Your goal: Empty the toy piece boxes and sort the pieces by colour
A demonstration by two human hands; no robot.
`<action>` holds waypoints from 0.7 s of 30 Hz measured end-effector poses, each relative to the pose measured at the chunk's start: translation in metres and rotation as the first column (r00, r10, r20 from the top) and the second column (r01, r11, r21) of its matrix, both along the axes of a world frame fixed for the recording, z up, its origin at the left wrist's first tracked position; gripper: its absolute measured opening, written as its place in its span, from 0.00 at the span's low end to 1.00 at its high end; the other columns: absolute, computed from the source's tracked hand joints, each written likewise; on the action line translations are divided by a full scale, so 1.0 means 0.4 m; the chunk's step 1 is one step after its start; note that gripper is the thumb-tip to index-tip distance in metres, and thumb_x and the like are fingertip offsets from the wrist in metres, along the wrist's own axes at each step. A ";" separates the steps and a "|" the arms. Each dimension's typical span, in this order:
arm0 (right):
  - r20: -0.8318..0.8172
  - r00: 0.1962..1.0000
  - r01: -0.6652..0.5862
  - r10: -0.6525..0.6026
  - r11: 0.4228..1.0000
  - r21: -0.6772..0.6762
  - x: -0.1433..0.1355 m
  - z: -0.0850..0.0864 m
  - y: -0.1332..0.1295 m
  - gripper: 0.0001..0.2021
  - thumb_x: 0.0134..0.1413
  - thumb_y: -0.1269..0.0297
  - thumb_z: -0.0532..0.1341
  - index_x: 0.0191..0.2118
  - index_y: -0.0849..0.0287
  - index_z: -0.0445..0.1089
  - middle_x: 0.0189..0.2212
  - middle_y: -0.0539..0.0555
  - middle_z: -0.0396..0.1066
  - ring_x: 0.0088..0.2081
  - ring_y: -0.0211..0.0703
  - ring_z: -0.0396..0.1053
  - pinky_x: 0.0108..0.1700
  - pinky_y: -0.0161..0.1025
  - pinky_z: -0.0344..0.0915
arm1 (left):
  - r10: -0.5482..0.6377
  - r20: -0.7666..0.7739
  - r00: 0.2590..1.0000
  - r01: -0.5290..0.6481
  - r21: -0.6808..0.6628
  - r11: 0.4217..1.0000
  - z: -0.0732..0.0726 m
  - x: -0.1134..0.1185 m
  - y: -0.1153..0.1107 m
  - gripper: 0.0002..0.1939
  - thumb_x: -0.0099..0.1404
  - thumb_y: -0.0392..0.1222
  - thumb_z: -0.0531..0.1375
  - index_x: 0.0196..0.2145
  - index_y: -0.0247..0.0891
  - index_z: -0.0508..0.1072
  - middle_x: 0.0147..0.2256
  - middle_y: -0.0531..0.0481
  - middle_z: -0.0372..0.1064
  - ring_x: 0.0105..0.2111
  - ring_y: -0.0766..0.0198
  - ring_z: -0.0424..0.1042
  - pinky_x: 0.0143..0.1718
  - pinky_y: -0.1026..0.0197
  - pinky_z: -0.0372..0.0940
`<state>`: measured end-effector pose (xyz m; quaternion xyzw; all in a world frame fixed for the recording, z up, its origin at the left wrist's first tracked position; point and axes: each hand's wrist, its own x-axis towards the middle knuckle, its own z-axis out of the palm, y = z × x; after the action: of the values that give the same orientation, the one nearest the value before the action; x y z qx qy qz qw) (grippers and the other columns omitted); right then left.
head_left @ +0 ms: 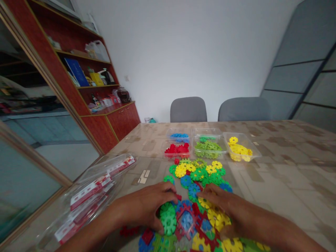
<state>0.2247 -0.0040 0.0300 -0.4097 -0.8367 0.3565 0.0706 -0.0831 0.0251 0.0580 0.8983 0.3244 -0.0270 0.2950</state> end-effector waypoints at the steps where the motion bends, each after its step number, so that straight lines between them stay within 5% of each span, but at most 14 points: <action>1: 0.023 1.000 0.005 -0.004 0.999 -0.039 0.000 0.000 0.001 0.45 0.45 0.68 0.72 0.67 0.46 0.52 0.68 0.60 0.48 0.66 0.60 0.49 0.65 0.56 0.48 | 0.000 0.003 1.000 0.000 -0.003 1.000 -0.001 0.002 0.000 0.34 0.50 0.43 0.73 0.53 0.47 0.68 0.53 0.47 0.62 0.51 0.51 0.66 0.51 0.54 0.62; 8: -0.150 0.987 -0.053 0.064 0.996 0.078 -0.017 0.005 0.008 0.20 0.49 0.70 0.70 0.49 0.52 0.70 0.46 0.53 0.68 0.47 0.47 0.67 0.49 0.42 0.65 | 0.008 0.015 1.000 -0.008 -0.001 1.000 0.008 0.019 -0.007 0.18 0.59 0.41 0.68 0.46 0.47 0.70 0.49 0.51 0.64 0.50 0.54 0.65 0.50 0.57 0.60; 13: -0.254 0.966 -0.005 0.043 0.989 0.148 -0.021 -0.010 0.017 0.14 0.46 0.76 0.69 0.37 0.56 0.67 0.38 0.49 0.69 0.38 0.41 0.67 0.39 0.35 0.62 | 0.039 0.001 0.999 -0.039 0.004 0.999 0.006 0.020 -0.003 0.17 0.57 0.40 0.70 0.42 0.42 0.68 0.47 0.51 0.64 0.48 0.55 0.66 0.47 0.59 0.60; 17: -0.234 0.972 0.047 -0.004 0.983 0.177 -0.023 -0.023 0.027 0.02 0.60 0.65 0.61 0.36 0.56 0.67 0.34 0.50 0.71 0.35 0.42 0.68 0.37 0.36 0.61 | 0.057 0.016 0.998 -0.057 0.006 0.998 0.005 0.021 0.000 0.18 0.55 0.37 0.71 0.39 0.41 0.66 0.46 0.52 0.64 0.47 0.55 0.65 0.47 0.59 0.59; 21: -0.210 0.977 0.083 -0.043 0.979 0.185 -0.021 -0.016 0.037 0.07 0.64 0.64 0.56 0.34 0.57 0.68 0.31 0.50 0.71 0.32 0.41 0.68 0.34 0.34 0.60 | 0.064 0.050 0.997 -0.065 0.029 0.997 0.004 0.017 0.002 0.17 0.57 0.36 0.69 0.38 0.42 0.66 0.45 0.52 0.64 0.47 0.56 0.65 0.46 0.60 0.59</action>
<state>0.2162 0.0107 0.0238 -0.3886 -0.8420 0.3117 0.2069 -0.0761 0.0260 0.0598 0.8923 0.3462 0.0098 0.2896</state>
